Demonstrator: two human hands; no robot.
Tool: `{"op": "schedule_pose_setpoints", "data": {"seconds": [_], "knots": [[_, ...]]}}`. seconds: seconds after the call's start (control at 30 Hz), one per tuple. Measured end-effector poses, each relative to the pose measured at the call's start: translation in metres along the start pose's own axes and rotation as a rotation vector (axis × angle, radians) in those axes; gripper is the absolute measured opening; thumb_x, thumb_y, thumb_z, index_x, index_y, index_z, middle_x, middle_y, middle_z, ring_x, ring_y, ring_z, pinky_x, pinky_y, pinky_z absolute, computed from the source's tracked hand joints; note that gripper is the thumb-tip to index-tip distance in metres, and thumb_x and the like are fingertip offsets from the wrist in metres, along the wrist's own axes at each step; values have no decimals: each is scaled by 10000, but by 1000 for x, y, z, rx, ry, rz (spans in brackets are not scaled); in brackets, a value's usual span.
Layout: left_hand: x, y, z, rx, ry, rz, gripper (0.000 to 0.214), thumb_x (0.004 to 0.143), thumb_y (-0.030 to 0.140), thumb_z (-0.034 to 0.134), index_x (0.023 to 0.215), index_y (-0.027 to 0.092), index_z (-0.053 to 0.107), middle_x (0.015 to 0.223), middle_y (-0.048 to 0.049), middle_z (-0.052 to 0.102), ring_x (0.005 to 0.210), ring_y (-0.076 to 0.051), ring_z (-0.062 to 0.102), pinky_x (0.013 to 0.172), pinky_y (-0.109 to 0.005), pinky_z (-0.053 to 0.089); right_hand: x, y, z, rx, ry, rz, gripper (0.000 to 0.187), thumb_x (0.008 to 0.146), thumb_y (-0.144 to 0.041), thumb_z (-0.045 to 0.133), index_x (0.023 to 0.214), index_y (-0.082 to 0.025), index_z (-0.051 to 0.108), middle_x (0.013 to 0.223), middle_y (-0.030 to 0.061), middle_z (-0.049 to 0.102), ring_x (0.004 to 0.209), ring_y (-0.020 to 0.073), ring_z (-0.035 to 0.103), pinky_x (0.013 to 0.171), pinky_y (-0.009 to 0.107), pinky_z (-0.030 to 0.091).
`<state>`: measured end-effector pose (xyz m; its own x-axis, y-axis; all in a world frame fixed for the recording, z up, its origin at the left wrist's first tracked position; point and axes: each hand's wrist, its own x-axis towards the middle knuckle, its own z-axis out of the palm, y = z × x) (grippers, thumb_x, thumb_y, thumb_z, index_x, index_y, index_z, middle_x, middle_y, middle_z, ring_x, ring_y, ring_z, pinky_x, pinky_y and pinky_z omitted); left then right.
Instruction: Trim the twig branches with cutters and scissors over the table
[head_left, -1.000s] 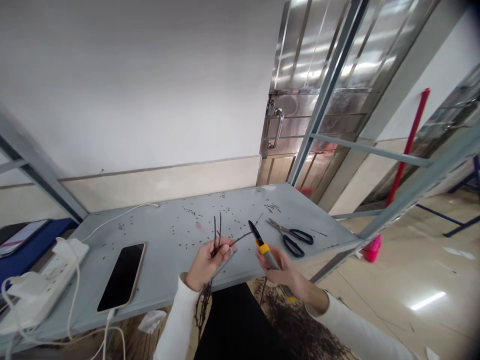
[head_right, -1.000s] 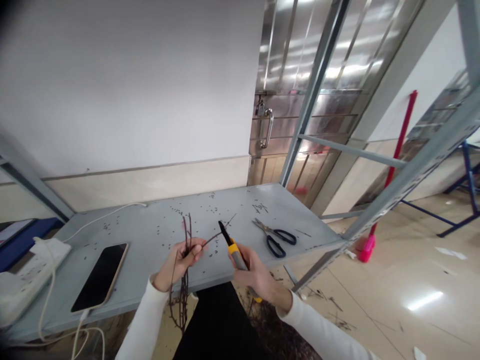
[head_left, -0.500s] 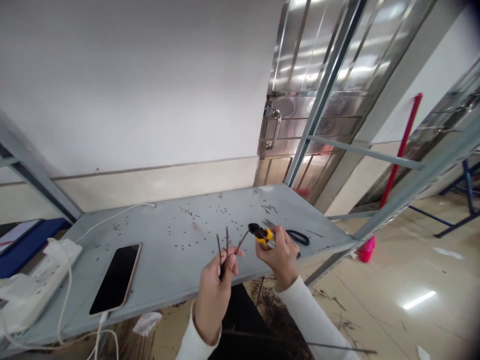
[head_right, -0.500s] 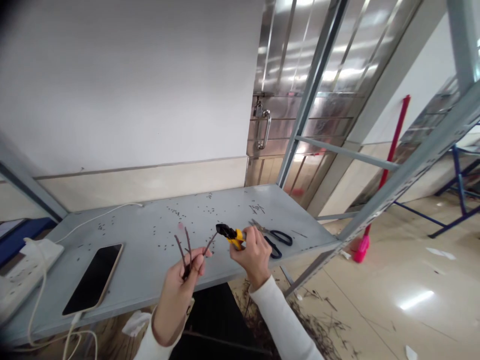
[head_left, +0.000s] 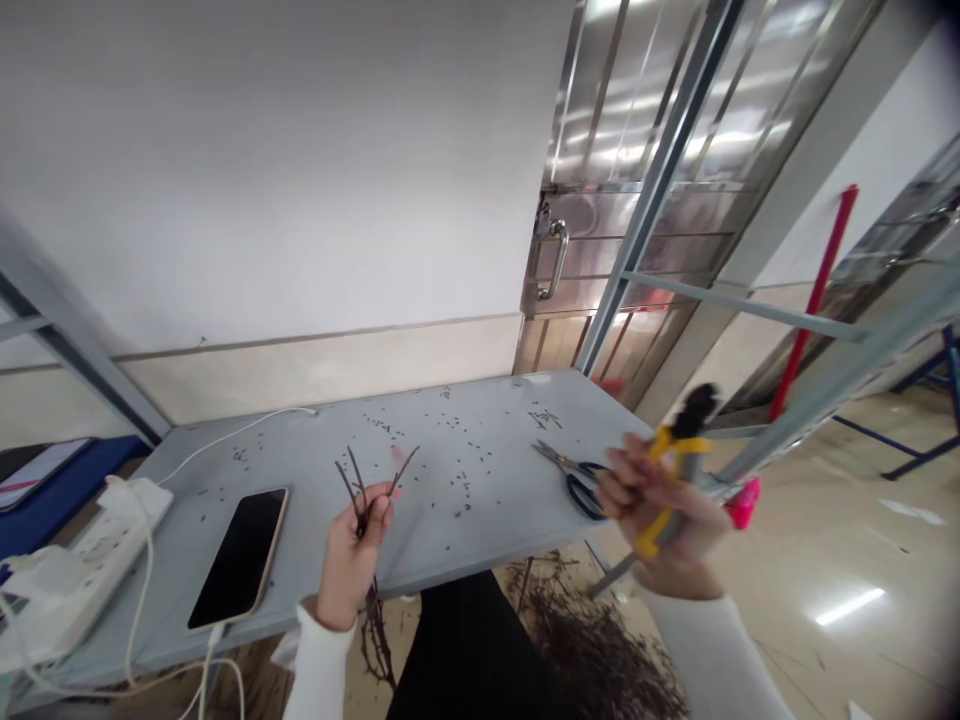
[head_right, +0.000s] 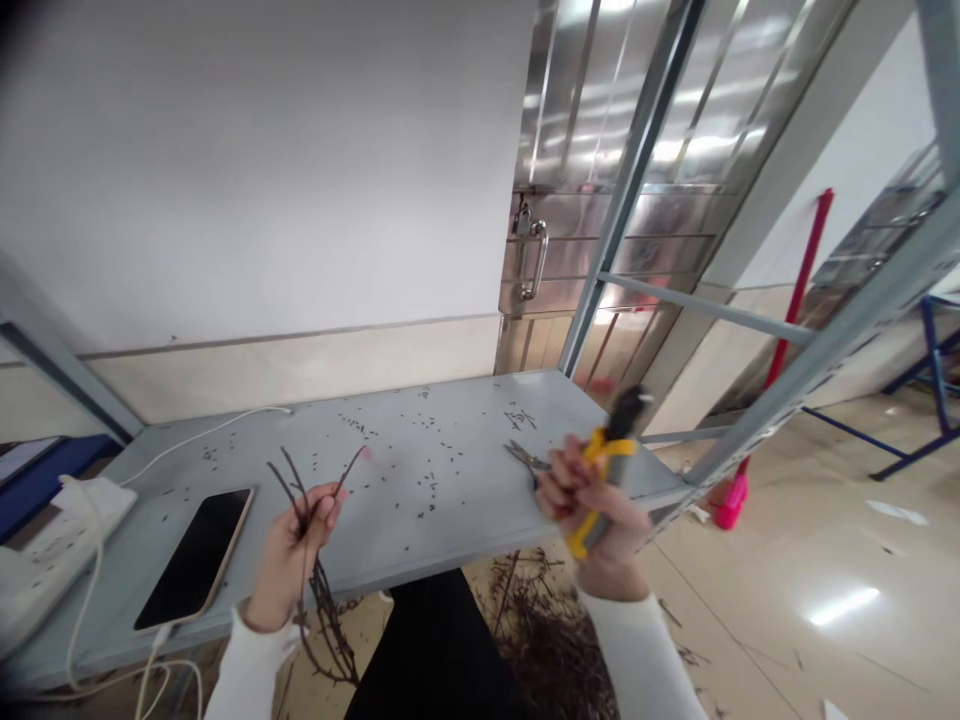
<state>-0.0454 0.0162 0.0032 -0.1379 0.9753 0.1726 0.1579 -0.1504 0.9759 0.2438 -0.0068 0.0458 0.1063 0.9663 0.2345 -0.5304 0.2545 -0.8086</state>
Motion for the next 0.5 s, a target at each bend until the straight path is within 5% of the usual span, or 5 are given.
{"op": "schedule_pose_setpoints", "data": {"seconds": [0.13,0.27,0.37,0.5], "knots": [[-6,14,6,-48,-33,-7,344,750,462,582,868,144,639,578,28,477,509,-103,408,473,-219,327,0,-32,-8,29,202,-429,167,576,-212,501,668,-228,363,584,-71,191,454,86,195,420,234,231],[-8,20,17,-125,-83,-10,348,758,456,580,895,139,619,578,32,482,490,-94,389,460,-217,316,-3,-27,-3,94,504,-851,105,581,-249,509,678,-221,479,629,-51,288,528,100,315,528,271,343],[-9,22,19,-156,-82,-1,348,763,448,579,918,137,604,589,34,493,472,-84,369,450,-215,310,-2,-15,1,129,576,-864,83,601,-260,489,672,-217,483,632,-47,328,566,105,378,583,283,393],[-11,25,22,-148,-81,-1,347,772,442,574,932,134,594,605,28,503,477,-83,372,454,-215,313,6,8,-1,70,518,-596,132,603,-225,512,706,-219,430,617,-70,351,528,86,392,564,255,394]]}}
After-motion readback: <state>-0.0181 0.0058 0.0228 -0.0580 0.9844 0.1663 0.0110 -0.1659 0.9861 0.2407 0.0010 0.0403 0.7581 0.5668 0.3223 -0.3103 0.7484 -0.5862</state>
